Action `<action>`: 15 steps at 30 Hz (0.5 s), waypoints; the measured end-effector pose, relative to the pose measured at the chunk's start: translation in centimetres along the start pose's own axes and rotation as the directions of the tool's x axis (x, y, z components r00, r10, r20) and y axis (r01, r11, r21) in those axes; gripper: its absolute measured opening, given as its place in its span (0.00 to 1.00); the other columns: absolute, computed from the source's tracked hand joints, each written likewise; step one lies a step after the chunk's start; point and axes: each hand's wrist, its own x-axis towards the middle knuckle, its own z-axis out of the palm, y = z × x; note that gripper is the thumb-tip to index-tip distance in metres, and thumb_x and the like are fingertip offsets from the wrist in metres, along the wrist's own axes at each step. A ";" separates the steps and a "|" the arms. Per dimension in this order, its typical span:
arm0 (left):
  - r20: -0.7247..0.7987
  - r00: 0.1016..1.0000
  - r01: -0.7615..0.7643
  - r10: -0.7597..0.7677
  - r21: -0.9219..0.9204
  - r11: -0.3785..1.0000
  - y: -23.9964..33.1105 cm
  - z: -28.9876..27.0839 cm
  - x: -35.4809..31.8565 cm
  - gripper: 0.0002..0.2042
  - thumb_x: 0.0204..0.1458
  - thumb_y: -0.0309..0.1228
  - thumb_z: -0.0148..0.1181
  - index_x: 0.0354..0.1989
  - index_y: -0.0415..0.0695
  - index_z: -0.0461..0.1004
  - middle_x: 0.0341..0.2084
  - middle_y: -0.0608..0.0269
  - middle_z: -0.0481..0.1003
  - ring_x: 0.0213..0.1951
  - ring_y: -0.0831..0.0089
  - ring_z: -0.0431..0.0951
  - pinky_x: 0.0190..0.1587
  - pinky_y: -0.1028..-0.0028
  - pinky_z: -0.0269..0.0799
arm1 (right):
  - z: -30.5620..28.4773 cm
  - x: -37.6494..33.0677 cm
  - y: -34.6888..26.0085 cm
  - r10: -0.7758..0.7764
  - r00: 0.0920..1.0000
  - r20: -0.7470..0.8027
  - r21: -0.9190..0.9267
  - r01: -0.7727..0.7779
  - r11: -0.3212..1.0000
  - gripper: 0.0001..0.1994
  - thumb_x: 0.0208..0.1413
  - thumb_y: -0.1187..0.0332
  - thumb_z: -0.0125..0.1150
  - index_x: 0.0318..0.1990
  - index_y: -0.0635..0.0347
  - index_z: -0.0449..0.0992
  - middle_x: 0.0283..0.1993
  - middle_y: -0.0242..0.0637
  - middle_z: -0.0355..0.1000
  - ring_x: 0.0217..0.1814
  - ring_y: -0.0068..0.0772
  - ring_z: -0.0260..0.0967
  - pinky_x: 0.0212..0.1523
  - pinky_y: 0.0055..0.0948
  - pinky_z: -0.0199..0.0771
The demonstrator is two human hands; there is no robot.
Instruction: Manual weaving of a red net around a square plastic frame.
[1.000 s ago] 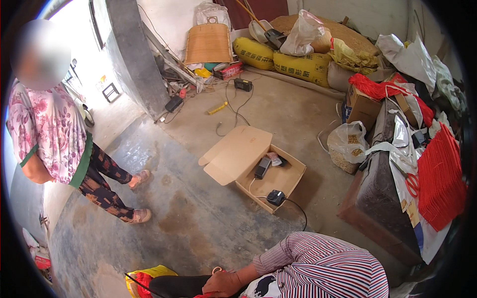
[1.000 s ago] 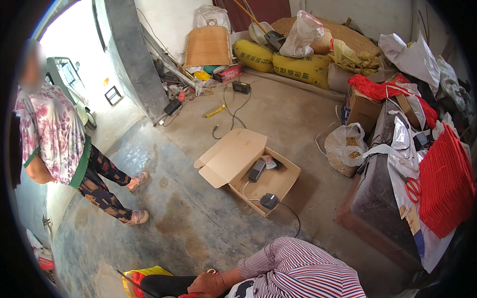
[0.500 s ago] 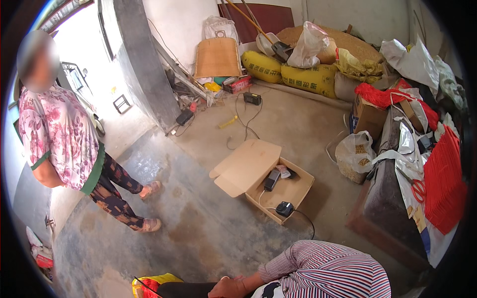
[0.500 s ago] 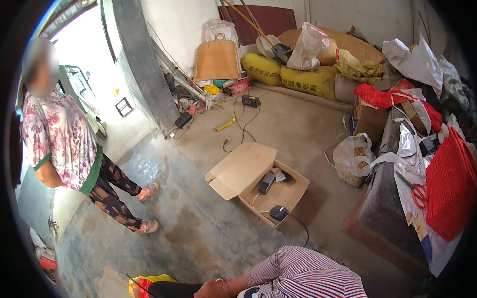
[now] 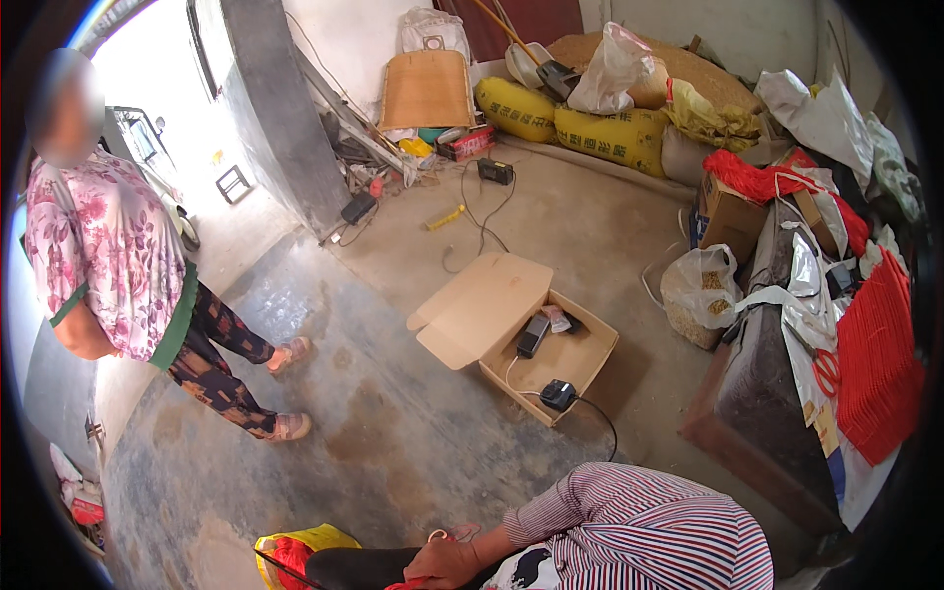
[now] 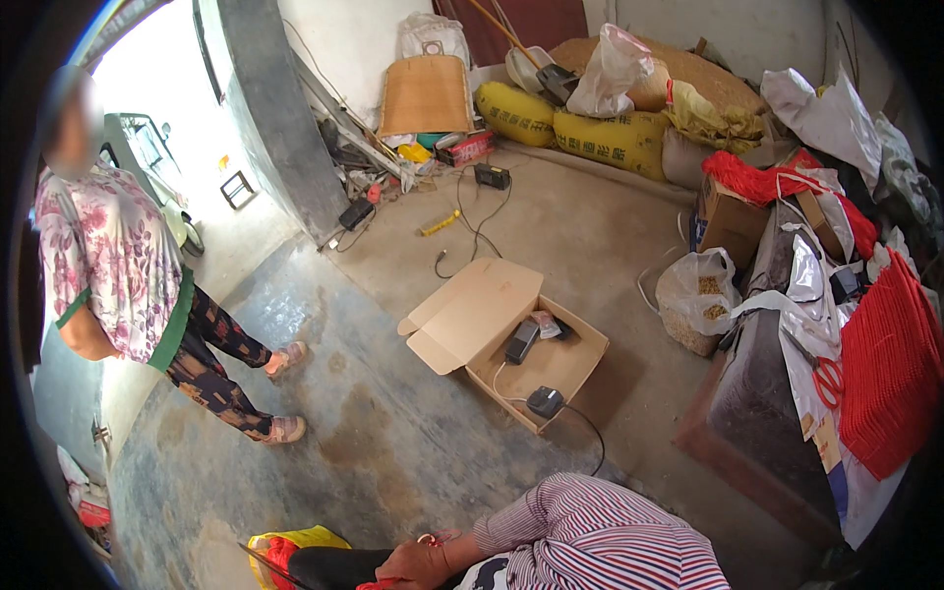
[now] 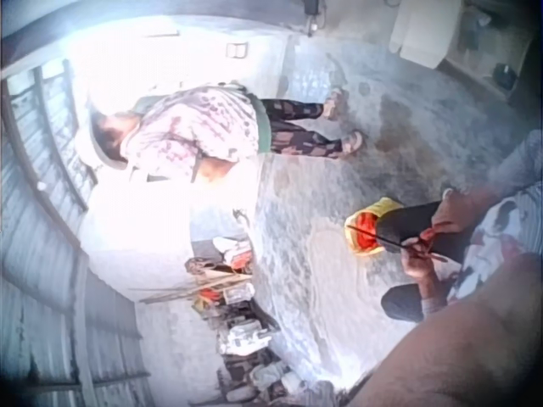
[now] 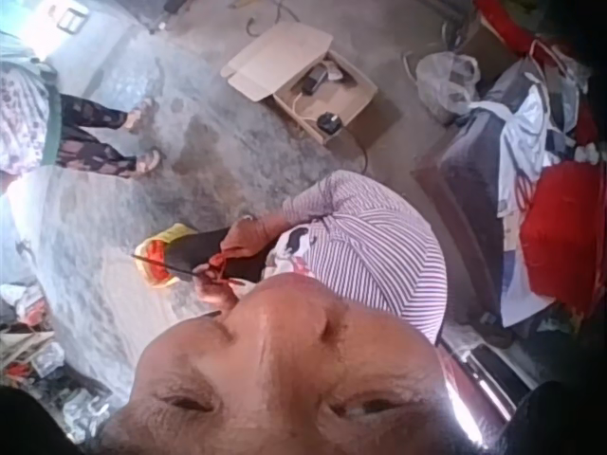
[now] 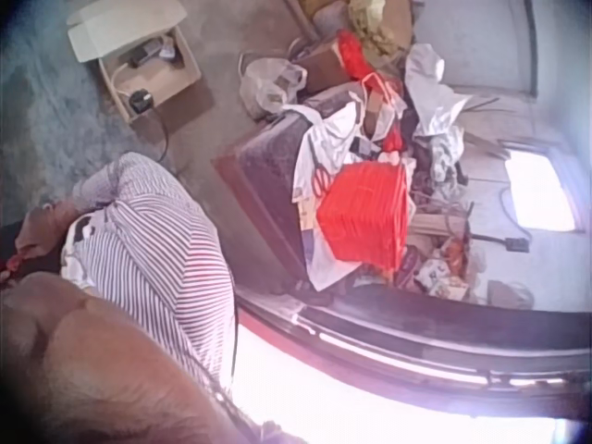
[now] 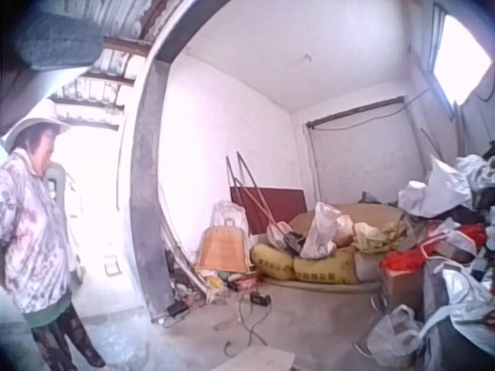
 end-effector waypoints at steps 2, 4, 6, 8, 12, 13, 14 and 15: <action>-0.028 0.993 0.110 -0.115 -0.153 0.982 1.1 0.9 -0.2 0.17 0.61 0.40 0.43 0.30 0.41 0.73 0.16 0.69 0.64 0.15 0.77 0.63 0.14 0.78 0.60 | 0.1 0.0 0.0 0.011 1.000 0.013 -0.002 -0.011 1.000 0.15 0.60 0.58 0.52 0.24 0.55 0.71 0.21 0.43 0.70 0.24 0.48 0.71 0.24 0.43 0.68; -0.051 0.998 0.018 -0.023 -0.108 0.994 1.6 1.6 -0.2 0.19 0.62 0.41 0.41 0.28 0.41 0.73 0.13 0.70 0.62 0.14 0.77 0.61 0.14 0.79 0.58 | 0.4 -0.1 0.3 0.007 1.000 0.004 0.001 -0.007 1.000 0.15 0.60 0.58 0.52 0.24 0.55 0.71 0.21 0.43 0.70 0.24 0.48 0.71 0.24 0.43 0.69; -0.067 0.995 0.066 -0.075 -0.128 0.990 1.7 1.6 -0.3 0.21 0.63 0.43 0.40 0.28 0.41 0.73 0.13 0.70 0.62 0.15 0.77 0.61 0.15 0.78 0.59 | 0.6 -0.1 0.5 0.001 1.000 -0.004 0.003 -0.001 1.000 0.15 0.60 0.58 0.53 0.24 0.55 0.71 0.21 0.43 0.70 0.24 0.48 0.71 0.24 0.43 0.69; -0.083 0.989 0.111 -0.125 -0.149 0.983 1.7 1.4 -0.2 0.22 0.63 0.45 0.40 0.28 0.41 0.73 0.12 0.71 0.62 0.15 0.77 0.61 0.15 0.78 0.61 | 0.7 -0.1 0.5 -0.012 1.000 -0.026 0.030 0.013 0.999 0.14 0.59 0.59 0.53 0.24 0.55 0.71 0.21 0.43 0.70 0.24 0.48 0.71 0.24 0.43 0.69; -0.085 0.978 0.173 -0.188 -0.162 0.972 1.2 0.7 -0.2 0.23 0.63 0.48 0.40 0.28 0.42 0.73 0.12 0.70 0.62 0.15 0.76 0.62 0.14 0.76 0.62 | 0.6 0.0 0.4 -0.020 1.000 -0.018 0.026 0.021 0.999 0.14 0.60 0.59 0.53 0.24 0.55 0.71 0.21 0.43 0.69 0.24 0.48 0.71 0.24 0.43 0.69; -0.089 0.976 0.183 -0.201 -0.178 0.967 1.2 0.6 -0.2 0.24 0.62 0.50 0.40 0.29 0.42 0.73 0.12 0.70 0.62 0.14 0.76 0.62 0.14 0.76 0.62 | 0.6 0.1 0.5 -0.025 1.000 -0.009 0.023 0.025 0.999 0.15 0.60 0.59 0.53 0.24 0.55 0.70 0.21 0.43 0.69 0.23 0.48 0.71 0.24 0.43 0.69; -0.091 0.976 0.181 -0.199 -0.177 0.967 1.2 0.6 -0.3 0.24 0.62 0.50 0.40 0.29 0.42 0.73 0.12 0.70 0.62 0.14 0.76 0.62 0.14 0.76 0.62 | 0.7 0.1 0.5 -0.031 1.000 0.000 0.019 0.031 0.999 0.15 0.60 0.59 0.53 0.24 0.55 0.70 0.20 0.44 0.69 0.23 0.48 0.71 0.24 0.43 0.69; -0.081 0.974 0.191 -0.211 -0.209 0.959 1.0 0.6 -0.2 0.24 0.61 0.51 0.40 0.29 0.43 0.73 0.13 0.70 0.62 0.15 0.75 0.63 0.14 0.76 0.62 | 0.7 0.0 0.6 -0.027 1.000 -0.003 0.018 0.027 0.999 0.15 0.60 0.59 0.53 0.24 0.55 0.70 0.20 0.44 0.69 0.23 0.48 0.71 0.24 0.43 0.69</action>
